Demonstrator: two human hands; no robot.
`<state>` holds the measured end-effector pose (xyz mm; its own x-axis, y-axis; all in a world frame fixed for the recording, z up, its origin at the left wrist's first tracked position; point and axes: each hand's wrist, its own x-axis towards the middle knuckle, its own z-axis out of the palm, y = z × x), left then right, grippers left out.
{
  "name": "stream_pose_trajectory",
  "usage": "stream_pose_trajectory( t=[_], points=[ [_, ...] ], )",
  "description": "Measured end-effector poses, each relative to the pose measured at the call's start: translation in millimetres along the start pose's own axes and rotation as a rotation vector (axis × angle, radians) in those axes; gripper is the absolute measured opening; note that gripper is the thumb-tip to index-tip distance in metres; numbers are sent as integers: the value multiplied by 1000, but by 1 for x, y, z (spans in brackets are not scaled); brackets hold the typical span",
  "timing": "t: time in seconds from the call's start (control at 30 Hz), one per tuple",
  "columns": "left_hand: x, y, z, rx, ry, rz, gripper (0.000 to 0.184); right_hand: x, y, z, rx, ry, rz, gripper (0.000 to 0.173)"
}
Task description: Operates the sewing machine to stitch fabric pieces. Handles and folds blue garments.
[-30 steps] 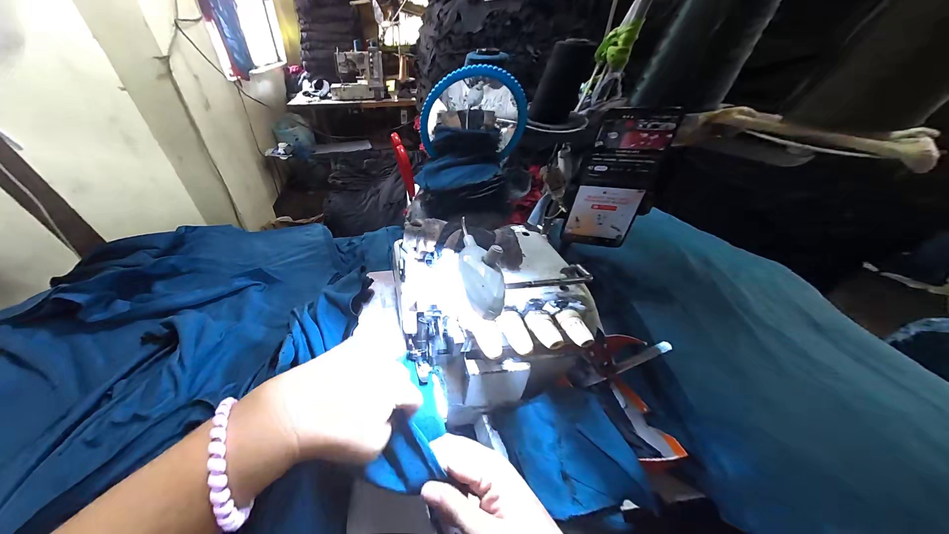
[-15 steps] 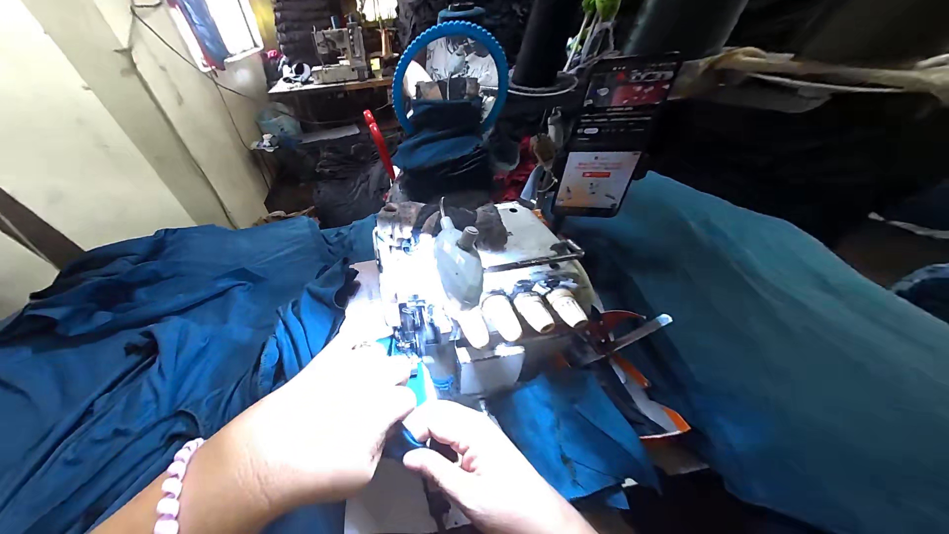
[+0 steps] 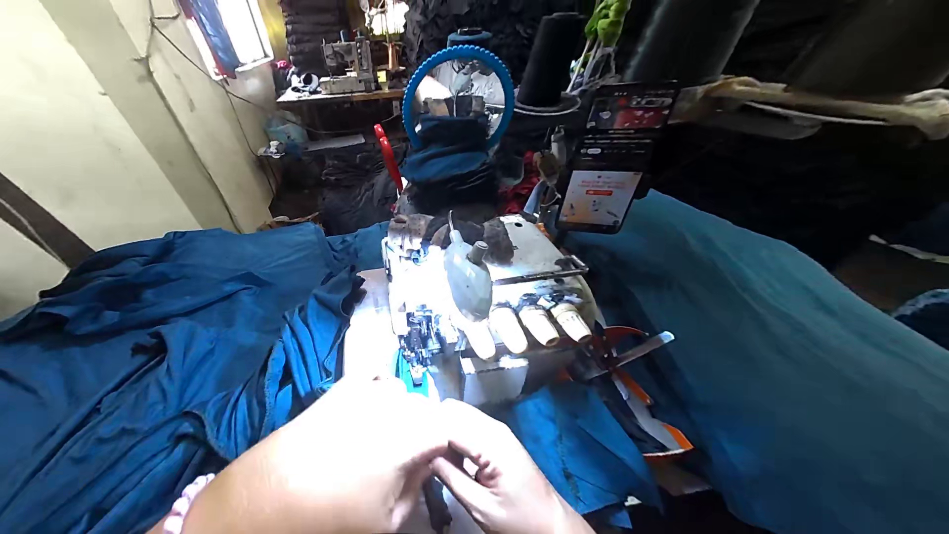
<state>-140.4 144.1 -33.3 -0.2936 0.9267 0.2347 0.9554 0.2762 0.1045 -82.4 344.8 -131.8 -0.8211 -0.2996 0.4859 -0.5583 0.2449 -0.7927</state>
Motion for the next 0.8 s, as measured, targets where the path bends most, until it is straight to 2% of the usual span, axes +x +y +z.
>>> stream_pose_trajectory(
  t=[0.03,0.1,0.13,0.23,0.33,0.43,0.57,0.63,0.7,0.8],
  points=[
    [-1,-2,1,7,-35,-72,19,-3,2,2,-41,17,-36,13],
    [-5,-10,-1,-14,-174,-241,33,-7,4,5,-186,70,-90,12],
    [-8,-13,4,-9,-162,-250,31,-7,6,6,-280,106,-111,11],
    [-17,0,31,119,110,-161,14,-3,13,3,-489,210,-157,12],
    [-14,25,54,292,230,-320,11,3,11,1,-572,242,-157,16],
    [-8,24,72,379,382,-519,16,0,4,1,-561,256,-116,17],
    [1,-7,77,200,488,-733,13,-9,-7,1,-504,250,-85,18],
    [4,-27,76,67,471,-767,11,-12,-14,0,-481,226,-63,19],
    [5,-41,77,41,475,-735,9,-15,-19,-2,-457,209,-47,18],
    [-5,-37,78,67,519,-726,9,-21,-31,-5,-421,190,-32,17]
  ],
)
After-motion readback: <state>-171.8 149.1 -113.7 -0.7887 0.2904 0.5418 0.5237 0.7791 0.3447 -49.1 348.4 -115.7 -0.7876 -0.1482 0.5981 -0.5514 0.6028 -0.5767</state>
